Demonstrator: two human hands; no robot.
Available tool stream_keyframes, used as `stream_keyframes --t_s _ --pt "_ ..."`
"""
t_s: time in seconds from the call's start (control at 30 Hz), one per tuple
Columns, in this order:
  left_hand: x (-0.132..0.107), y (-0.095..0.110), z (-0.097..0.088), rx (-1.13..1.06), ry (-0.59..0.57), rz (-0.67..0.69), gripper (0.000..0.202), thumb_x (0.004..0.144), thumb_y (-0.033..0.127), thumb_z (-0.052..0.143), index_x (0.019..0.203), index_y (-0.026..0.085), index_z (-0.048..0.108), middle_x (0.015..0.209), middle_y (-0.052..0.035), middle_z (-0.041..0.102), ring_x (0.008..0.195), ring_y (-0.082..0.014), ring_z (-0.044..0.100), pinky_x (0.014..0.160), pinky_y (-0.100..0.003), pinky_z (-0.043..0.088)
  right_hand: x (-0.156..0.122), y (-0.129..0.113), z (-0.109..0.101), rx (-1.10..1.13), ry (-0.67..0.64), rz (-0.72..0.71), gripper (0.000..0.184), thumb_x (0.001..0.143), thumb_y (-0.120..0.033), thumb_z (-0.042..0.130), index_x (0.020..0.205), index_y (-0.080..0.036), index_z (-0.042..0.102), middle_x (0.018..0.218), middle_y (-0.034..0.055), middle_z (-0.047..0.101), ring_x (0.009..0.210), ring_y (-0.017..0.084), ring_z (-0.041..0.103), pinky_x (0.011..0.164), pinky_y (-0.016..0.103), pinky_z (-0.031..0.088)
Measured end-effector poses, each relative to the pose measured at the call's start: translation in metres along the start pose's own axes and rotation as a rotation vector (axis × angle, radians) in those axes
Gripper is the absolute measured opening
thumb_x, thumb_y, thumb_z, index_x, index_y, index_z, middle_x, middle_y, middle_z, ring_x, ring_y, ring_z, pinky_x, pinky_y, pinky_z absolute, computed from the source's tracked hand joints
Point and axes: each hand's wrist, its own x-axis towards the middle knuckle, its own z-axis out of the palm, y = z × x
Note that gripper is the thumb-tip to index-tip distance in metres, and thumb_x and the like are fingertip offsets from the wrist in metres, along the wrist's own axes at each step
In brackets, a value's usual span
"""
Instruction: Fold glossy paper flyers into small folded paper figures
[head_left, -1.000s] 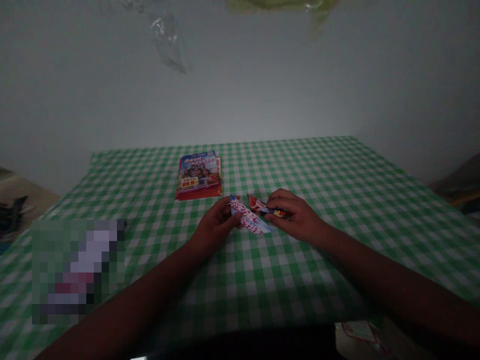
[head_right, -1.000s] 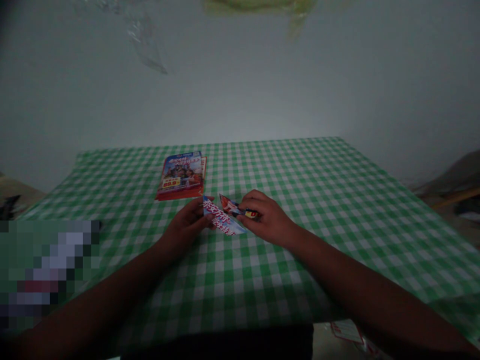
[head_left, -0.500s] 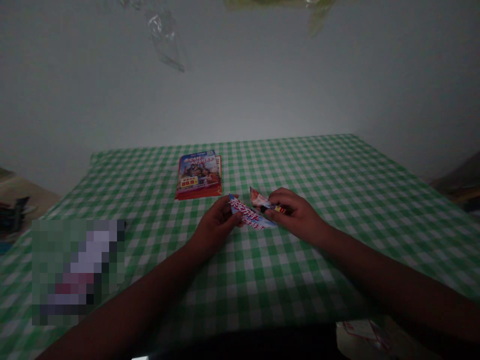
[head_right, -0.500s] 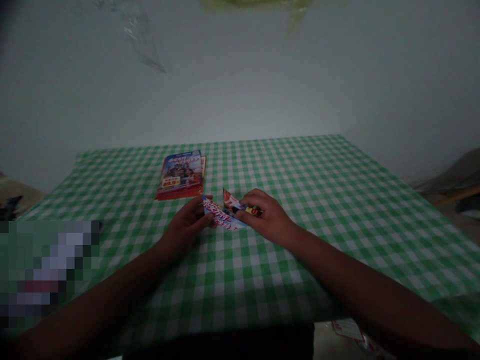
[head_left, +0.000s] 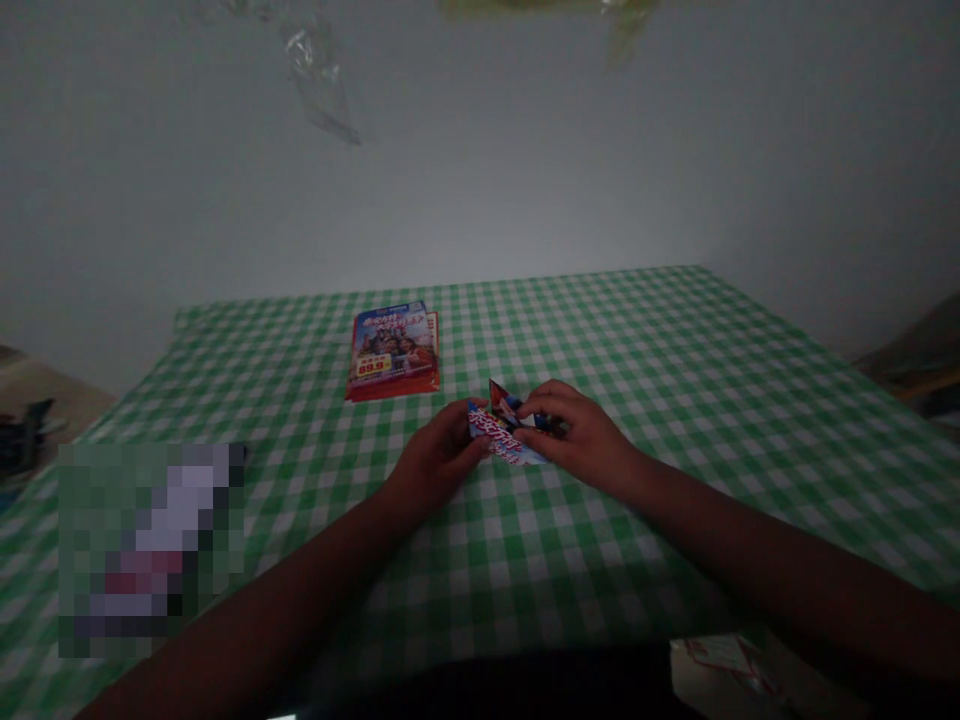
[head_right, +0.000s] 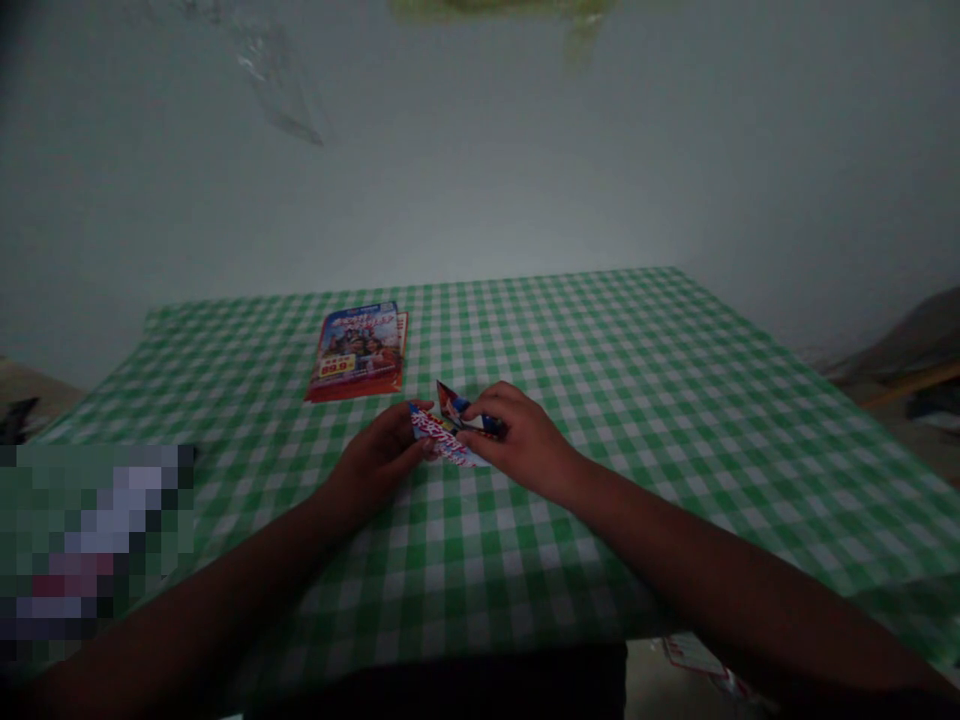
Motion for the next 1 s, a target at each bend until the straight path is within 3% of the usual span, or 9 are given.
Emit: stream_keyframes --t_s 0.2,0.57,0.77,0.9,1.0 --pt "-0.002 0.004 -0.004 0.194 -0.028 0.048 0.035 0.090 0.024 0.064 0.125 0.025 0.059 0.100 -0.0038 0.071 0.095 -0.0189 0.068 0.091 -0.035 0.054 0.003 0.002 -0.003 0.093 -0.049 0.130 0.010 0.083 -0.030 0.074 0.092 -0.026 0.071 0.094 0.0036 0.061 0.086 0.019 0.061 0.075 0.037 0.051" --pt "-0.001 -0.003 -0.017 0.335 -0.114 0.153 0.042 0.094 0.022 0.059 0.135 0.029 0.056 0.130 -0.0055 0.064 0.111 -0.0216 0.065 0.101 -0.038 0.050 0.002 0.006 -0.002 0.281 -0.079 0.291 0.013 0.079 -0.033 0.074 0.089 -0.024 0.072 0.092 0.0021 0.064 0.081 0.017 0.062 0.074 0.035 0.050" --pt "0.000 -0.010 -0.013 0.228 -0.134 0.159 0.044 0.096 0.022 0.056 0.139 0.031 0.051 0.133 -0.0051 0.062 0.117 -0.0218 0.061 0.104 -0.039 0.048 0.001 0.002 0.001 0.124 -0.001 0.106 0.008 0.083 -0.027 0.070 0.090 -0.024 0.071 0.092 0.0028 0.063 0.084 0.017 0.062 0.074 0.034 0.050" --pt "-0.001 -0.014 -0.005 0.101 -0.102 0.184 0.052 0.098 0.022 0.055 0.146 0.033 0.039 0.124 -0.0055 0.065 0.100 -0.0171 0.065 0.091 -0.033 0.054 -0.001 -0.001 0.004 0.003 0.079 -0.006 0.006 0.086 -0.024 0.068 0.092 -0.024 0.069 0.091 0.0038 0.063 0.085 0.018 0.062 0.075 0.035 0.051" --pt "-0.002 -0.014 -0.006 0.188 -0.088 0.222 0.064 0.098 0.022 0.054 0.153 0.033 0.024 0.108 -0.0039 0.069 0.088 -0.0152 0.066 0.084 -0.032 0.056 -0.001 -0.001 0.006 -0.025 0.100 -0.030 0.006 0.086 -0.023 0.068 0.091 -0.024 0.069 0.090 0.0041 0.063 0.084 0.018 0.063 0.073 0.035 0.052"
